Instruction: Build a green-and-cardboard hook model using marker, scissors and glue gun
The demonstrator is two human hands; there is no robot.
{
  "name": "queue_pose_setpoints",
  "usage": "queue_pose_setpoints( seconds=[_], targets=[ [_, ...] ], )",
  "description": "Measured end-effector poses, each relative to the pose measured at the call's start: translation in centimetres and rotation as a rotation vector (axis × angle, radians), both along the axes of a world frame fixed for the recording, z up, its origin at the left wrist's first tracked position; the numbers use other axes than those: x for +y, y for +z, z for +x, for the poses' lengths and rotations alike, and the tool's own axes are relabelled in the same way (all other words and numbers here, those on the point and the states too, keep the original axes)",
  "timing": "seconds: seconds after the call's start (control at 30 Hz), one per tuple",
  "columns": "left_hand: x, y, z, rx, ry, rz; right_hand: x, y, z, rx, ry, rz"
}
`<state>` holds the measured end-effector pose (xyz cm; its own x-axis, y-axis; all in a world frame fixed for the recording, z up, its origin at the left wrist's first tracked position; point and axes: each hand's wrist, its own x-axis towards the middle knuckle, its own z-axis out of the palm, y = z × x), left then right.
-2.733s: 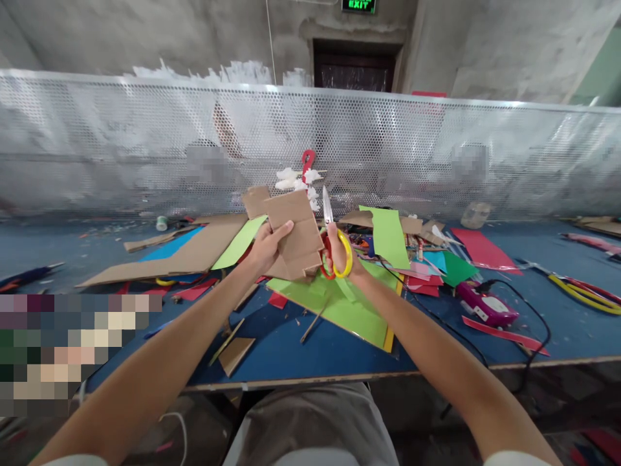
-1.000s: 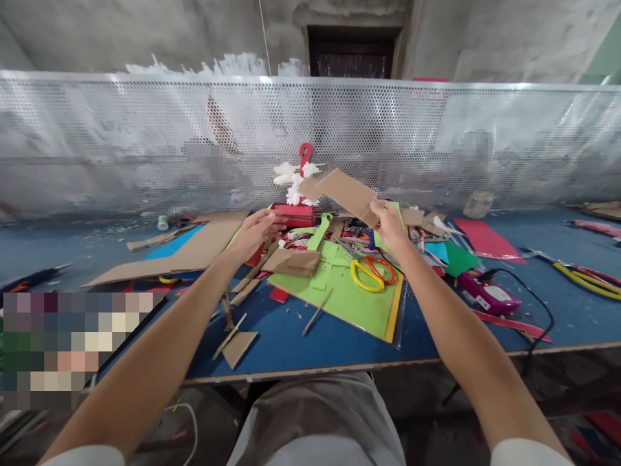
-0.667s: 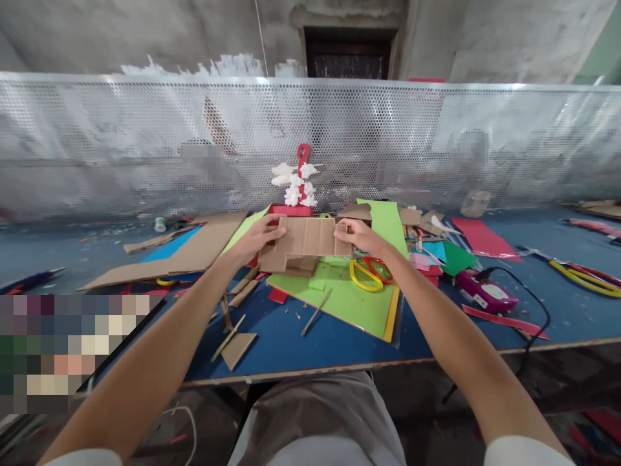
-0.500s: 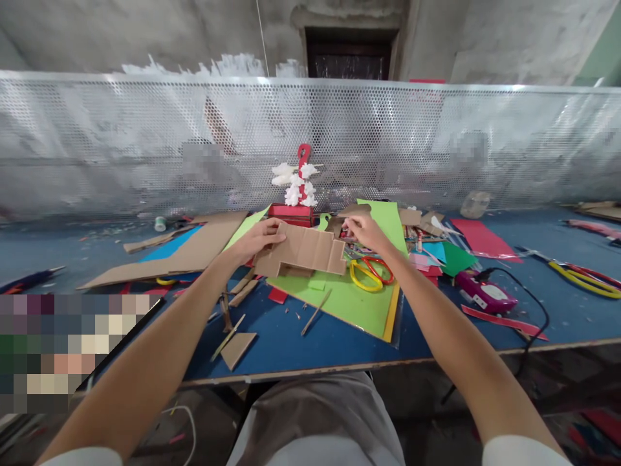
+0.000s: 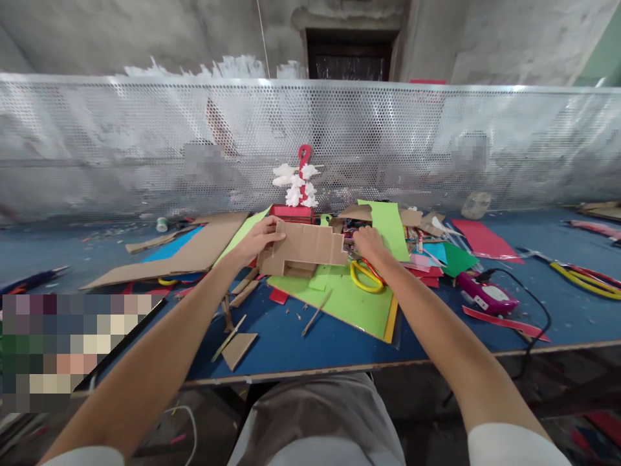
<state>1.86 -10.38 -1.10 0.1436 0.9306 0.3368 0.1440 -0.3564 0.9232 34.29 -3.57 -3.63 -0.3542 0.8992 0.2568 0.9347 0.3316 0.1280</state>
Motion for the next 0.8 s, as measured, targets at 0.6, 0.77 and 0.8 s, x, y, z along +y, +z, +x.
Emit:
queue_pose_setpoints(
  seconds=[0.6, 0.77, 0.8],
  targets=[
    [-0.3, -0.7, 2.3, -0.079, -0.146, 0.037, -4.3, 5.1, -0.2, 1.239, 0.534, 0.044],
    [-0.6, -0.7, 2.8, -0.055, -0.162, 0.062, -7.1, 4.7, -2.6, 1.267, 0.759, -0.220],
    [-0.6, -0.8, 2.8, -0.053, -0.162, 0.073, -7.2, 4.5, -3.0, 1.276, 0.801, -0.257]
  ],
)
